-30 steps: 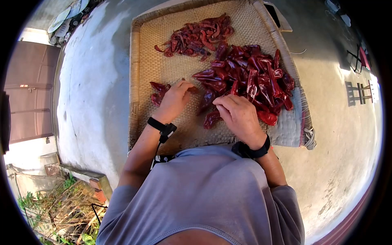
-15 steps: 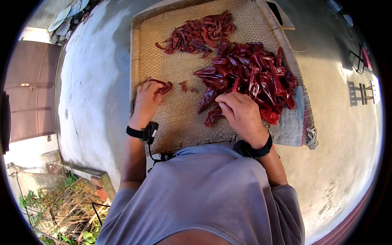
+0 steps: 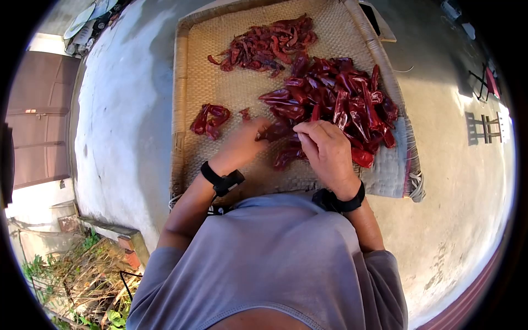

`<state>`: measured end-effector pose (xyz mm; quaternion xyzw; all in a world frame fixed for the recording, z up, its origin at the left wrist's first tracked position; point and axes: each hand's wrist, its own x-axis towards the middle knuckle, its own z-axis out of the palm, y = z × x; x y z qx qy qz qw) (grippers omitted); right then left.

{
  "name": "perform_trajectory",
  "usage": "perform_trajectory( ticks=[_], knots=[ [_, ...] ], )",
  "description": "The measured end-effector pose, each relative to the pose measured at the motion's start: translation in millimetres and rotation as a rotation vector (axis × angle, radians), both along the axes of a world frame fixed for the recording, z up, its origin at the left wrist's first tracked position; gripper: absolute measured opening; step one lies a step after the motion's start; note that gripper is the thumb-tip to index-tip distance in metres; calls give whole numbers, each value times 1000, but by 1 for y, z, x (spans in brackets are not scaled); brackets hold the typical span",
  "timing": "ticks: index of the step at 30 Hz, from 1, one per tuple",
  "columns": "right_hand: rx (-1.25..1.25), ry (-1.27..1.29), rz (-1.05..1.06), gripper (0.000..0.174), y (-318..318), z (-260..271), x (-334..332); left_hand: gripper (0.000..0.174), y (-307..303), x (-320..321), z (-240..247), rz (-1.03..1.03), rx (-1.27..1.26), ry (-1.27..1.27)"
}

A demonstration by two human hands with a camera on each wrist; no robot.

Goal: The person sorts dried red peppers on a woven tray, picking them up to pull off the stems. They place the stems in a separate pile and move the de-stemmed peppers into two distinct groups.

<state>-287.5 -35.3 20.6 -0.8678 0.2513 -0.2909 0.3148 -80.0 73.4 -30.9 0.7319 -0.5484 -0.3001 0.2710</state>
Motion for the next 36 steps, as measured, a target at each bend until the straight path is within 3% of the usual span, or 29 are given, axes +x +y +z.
perform_trajectory(
  ticks=[2, 5, 11, 14, 19, 22, 23, 28, 32, 36],
  knots=[
    [-57, -4, 23, 25, 0, 5, 5, 34, 4, 3, 28, 7, 55, 94],
    [-110, 47, 108, 36, 3, 13, 13, 27, 12, 0, 41, -30, -89, 46],
    [-137, 74, 245, 28, 2, 1, 10, 23, 25, 2, 53, -91, -120, 29],
    [-112, 65, 159, 25, 1, 3, 5, 21, 38, 28, 54, -156, -132, -191],
    [-129, 16, 10, 24, -5, 2, -2, 25, 79, 70, 49, 23, 78, -553],
    [-131, 5, -8, 25, -6, -3, -1, 28, 90, 71, 47, 83, 90, -684],
    [-131, 3, -9, 25, -5, -3, -1, 28, 87, 66, 45, 72, -17, -703],
    [-132, -25, -53, 24, -3, -1, 3, 32, 45, 11, 45, -35, 93, -171],
    [-122, -34, -66, 24, -3, 0, 0, 33, 18, -27, 46, -153, 130, -115],
    [-124, 1, -50, 25, -3, 0, -2, 27, 15, -26, 24, -195, 45, -19]
  ],
)
